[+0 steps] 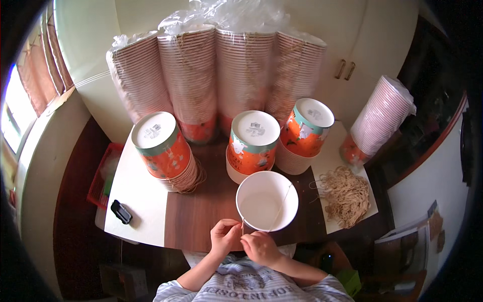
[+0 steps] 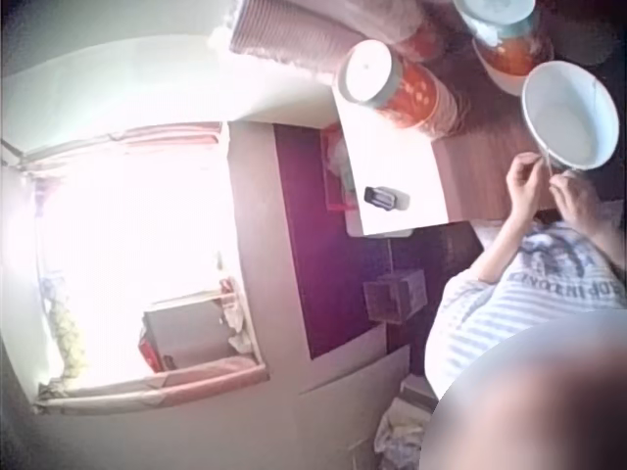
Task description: Counting out paper cups from a large stack and securing the small bundle with a rubber band.
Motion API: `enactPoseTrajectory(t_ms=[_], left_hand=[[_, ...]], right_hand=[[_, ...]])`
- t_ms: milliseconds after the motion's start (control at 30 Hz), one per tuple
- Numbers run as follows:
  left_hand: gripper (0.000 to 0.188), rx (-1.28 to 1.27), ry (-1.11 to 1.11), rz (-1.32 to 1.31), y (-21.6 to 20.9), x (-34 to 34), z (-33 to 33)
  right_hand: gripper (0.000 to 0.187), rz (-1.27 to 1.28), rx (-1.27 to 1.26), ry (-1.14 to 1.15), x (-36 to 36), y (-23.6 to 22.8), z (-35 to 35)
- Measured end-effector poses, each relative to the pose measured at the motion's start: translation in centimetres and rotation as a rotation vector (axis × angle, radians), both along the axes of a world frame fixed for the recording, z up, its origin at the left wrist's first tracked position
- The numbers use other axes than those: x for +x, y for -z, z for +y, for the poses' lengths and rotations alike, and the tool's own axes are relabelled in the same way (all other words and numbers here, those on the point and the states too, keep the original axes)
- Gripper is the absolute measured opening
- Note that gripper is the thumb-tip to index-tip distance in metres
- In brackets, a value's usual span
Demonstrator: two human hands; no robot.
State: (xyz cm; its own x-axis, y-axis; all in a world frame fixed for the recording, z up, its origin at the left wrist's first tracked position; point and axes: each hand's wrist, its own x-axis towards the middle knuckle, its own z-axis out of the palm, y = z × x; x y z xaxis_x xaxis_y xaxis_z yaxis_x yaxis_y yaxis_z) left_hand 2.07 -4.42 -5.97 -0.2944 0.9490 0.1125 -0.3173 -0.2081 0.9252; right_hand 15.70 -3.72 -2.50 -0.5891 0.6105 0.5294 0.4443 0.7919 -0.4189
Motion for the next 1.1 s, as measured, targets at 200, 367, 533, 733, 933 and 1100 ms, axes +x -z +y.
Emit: enactPoseTrajectory(t_ms=[200, 367, 533, 733, 933, 1100], left_hand=[[0.012, -0.177, 0.176, -0.197, -0.6, -0.4, -0.1], [0.011, -0.264, 0.364, -0.213, -1.1, -0.6, -0.2], [0.011, -0.266, 0.341, -0.248, -1.7, -0.6, -0.1], [0.009, -0.312, 0.324, -0.357, -1.9, -1.4, 0.4], [0.009, -0.334, 0.432, -0.353, -1.8, -1.9, 1.3], [0.009, -0.351, 0.470, -0.299, -1.0, -1.4, 2.1]], right_hand=[[0.023, -0.022, 0.021, 0.008, 1.2, 0.6, 0.3], [0.024, -0.023, 0.014, 0.049, 0.8, 0.0, -0.1], [0.017, -0.018, 0.048, 0.192, 0.7, -0.7, -0.1], [0.006, -0.248, 0.096, 0.063, 0.8, -1.8, -0.4], [0.008, -0.266, 0.109, 0.024, 0.8, -3.2, -0.1], [0.008, -0.369, 0.144, -0.005, 1.0, -2.5, 0.6]])
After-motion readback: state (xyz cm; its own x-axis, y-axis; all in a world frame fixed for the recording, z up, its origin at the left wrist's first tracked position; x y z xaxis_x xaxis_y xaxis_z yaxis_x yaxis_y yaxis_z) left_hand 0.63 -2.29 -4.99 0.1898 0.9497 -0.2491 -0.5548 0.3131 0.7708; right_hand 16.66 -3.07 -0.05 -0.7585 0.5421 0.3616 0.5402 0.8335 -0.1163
